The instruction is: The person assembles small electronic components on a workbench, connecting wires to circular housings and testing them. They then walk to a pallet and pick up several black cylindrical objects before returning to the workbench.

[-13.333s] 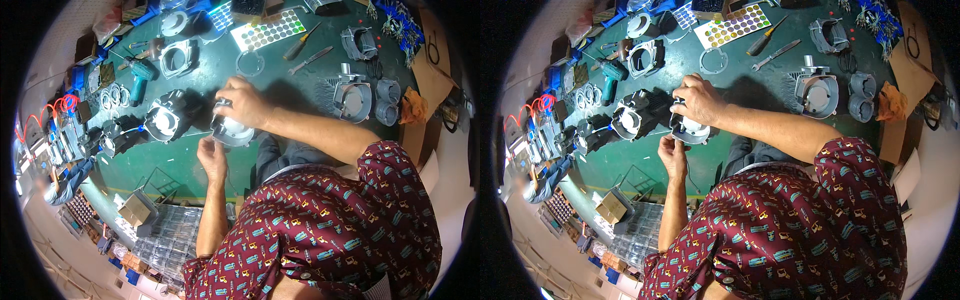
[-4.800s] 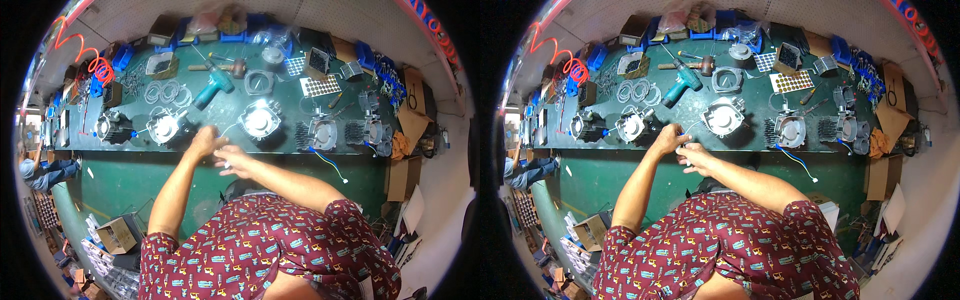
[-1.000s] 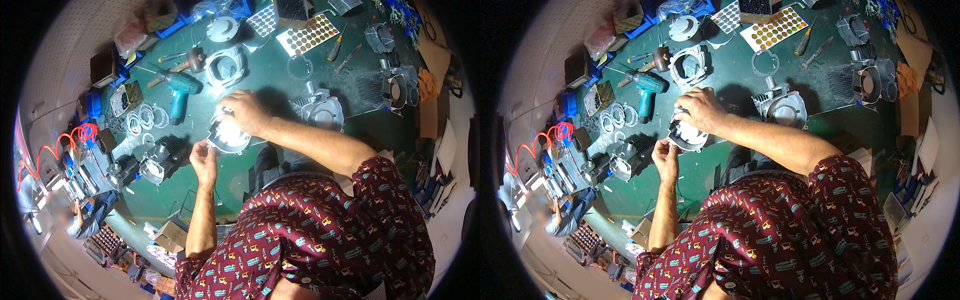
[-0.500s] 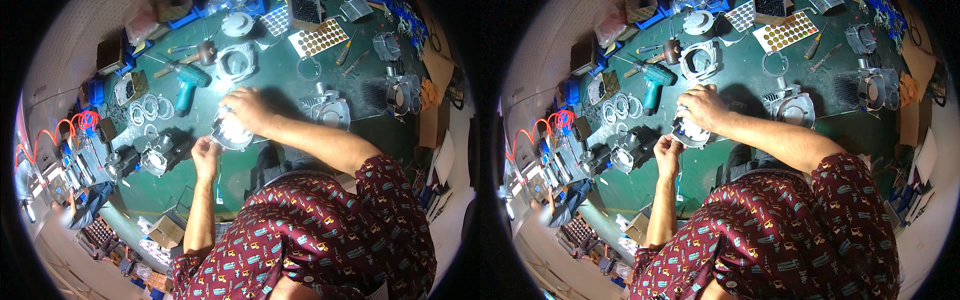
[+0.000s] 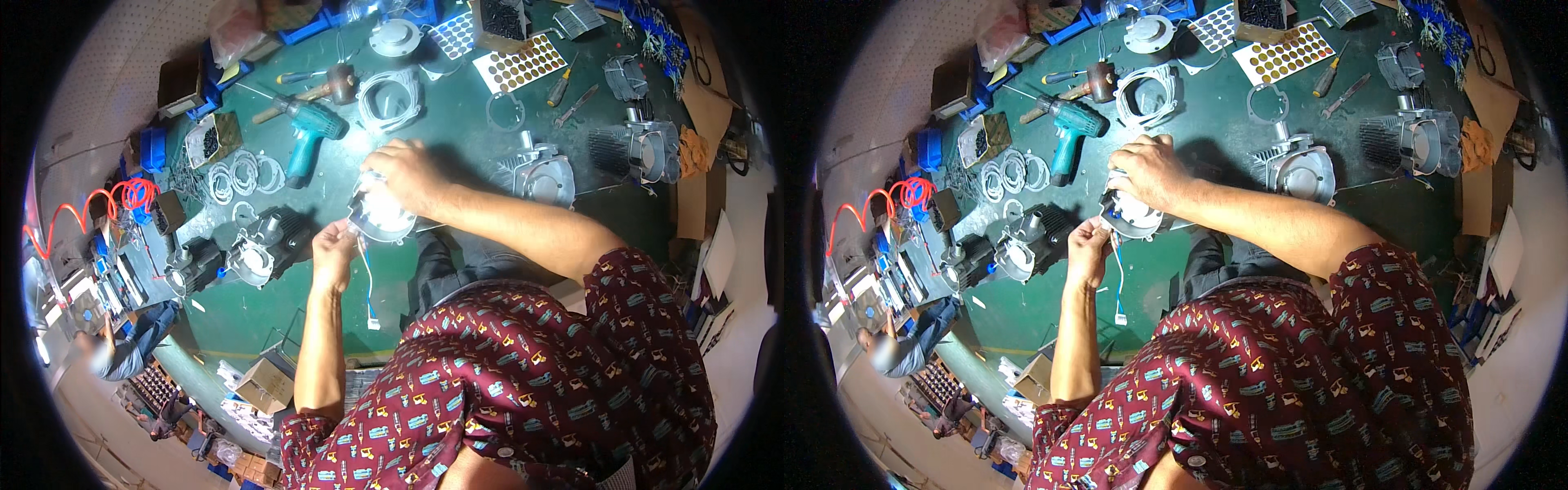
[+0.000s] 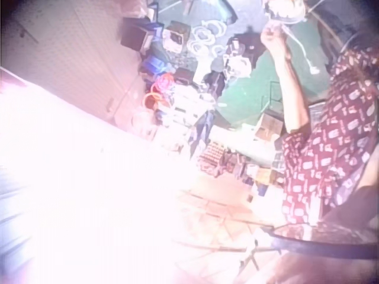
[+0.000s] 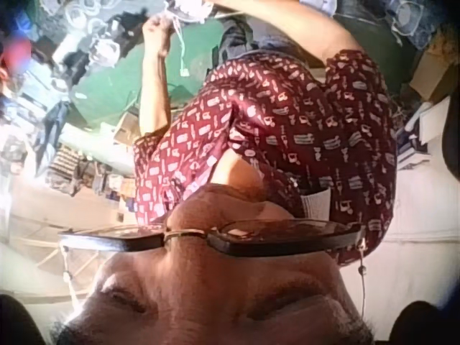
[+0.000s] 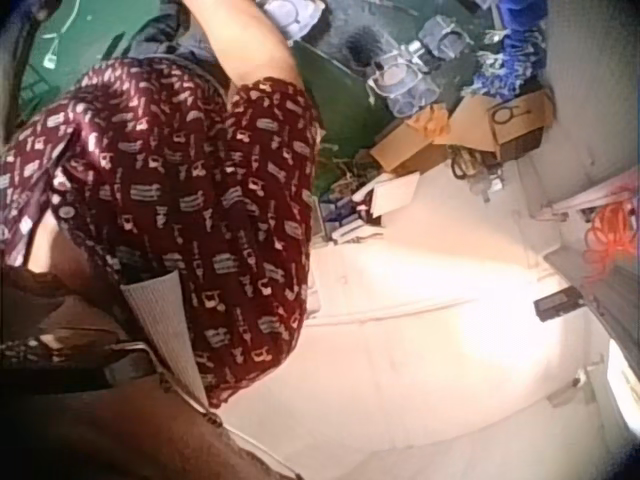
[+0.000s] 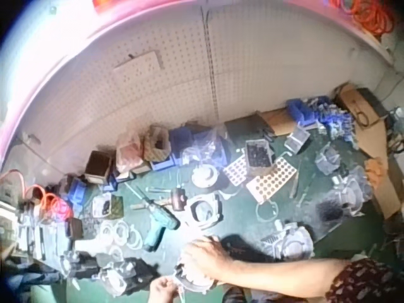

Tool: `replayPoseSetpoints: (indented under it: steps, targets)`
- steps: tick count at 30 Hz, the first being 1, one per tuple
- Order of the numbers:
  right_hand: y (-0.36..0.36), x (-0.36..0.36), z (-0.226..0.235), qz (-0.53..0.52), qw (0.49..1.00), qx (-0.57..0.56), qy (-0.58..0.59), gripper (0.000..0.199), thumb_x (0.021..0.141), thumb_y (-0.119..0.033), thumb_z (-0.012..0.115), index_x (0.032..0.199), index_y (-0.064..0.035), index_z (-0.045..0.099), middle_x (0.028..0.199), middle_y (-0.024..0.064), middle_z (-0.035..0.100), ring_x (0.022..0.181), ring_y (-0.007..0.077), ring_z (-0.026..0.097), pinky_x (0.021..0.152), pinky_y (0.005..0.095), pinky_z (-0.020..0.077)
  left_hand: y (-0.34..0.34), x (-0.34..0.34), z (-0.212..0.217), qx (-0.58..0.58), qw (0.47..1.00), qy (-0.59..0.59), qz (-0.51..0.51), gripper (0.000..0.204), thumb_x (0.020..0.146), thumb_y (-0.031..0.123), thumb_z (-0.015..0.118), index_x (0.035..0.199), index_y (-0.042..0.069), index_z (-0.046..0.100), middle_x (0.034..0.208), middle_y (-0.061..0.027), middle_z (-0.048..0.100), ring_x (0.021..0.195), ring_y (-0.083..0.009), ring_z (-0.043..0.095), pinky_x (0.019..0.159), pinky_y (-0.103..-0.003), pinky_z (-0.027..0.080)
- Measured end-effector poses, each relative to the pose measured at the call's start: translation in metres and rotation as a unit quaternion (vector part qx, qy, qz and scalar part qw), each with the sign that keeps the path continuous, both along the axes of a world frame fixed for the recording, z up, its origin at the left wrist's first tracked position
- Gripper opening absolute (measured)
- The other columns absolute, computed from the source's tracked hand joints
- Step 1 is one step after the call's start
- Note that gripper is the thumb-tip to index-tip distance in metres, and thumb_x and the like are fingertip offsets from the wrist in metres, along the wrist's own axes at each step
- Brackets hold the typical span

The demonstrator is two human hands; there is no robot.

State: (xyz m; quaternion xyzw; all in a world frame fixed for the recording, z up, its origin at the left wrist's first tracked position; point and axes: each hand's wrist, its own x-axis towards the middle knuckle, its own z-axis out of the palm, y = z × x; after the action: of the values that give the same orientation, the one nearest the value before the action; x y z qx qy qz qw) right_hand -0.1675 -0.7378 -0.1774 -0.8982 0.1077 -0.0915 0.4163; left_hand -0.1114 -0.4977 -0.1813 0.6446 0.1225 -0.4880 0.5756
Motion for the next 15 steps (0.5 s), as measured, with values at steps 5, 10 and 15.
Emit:
replayPoseSetpoints:
  steps: [5,10,15]
  targets:
    - [0.001,0.000,0.001,0.003,1.000,0.004,0.005,0.024,0.081,-0.028,0.078,0.099,-0.0131,0.073,0.099,0.0031,0.072,0.102,0.0249,0.064,0.090,0.0416,0.0429,0.008,0.026,-0.011,-0.088,0.979,0.168,-0.075,0.015,0.100,0.018,0.065,0.100,0.003,0.066,0.084,-0.0035,0.068,0.070,-0.0111,0.065,0.061,-0.024,0.057]
    - [0.001,-0.001,-0.001,-0.005,1.000,0.011,-0.002,0.024,0.080,-0.028,0.079,0.097,-0.0126,0.073,0.098,0.0030,0.073,0.101,0.0251,0.065,0.089,0.0418,0.0444,0.001,0.029,-0.010,-0.097,0.974,0.157,-0.132,0.021,0.100,0.024,0.066,0.106,0.004,0.065,0.085,-0.0029,0.068,0.071,-0.0120,0.066,0.069,-0.030,0.061]
    - [-0.002,-0.003,0.002,0.002,1.000,0.008,-0.008,0.023,0.080,-0.027,0.079,0.097,-0.0121,0.073,0.100,0.0039,0.073,0.102,0.0257,0.065,0.087,0.0425,0.0475,0.012,0.023,-0.023,-0.066,0.963,-0.077,-0.249,0.014,0.100,0.015,0.063,0.099,0.001,0.068,0.086,-0.0017,0.069,0.071,-0.0090,0.060,0.064,-0.026,0.052]
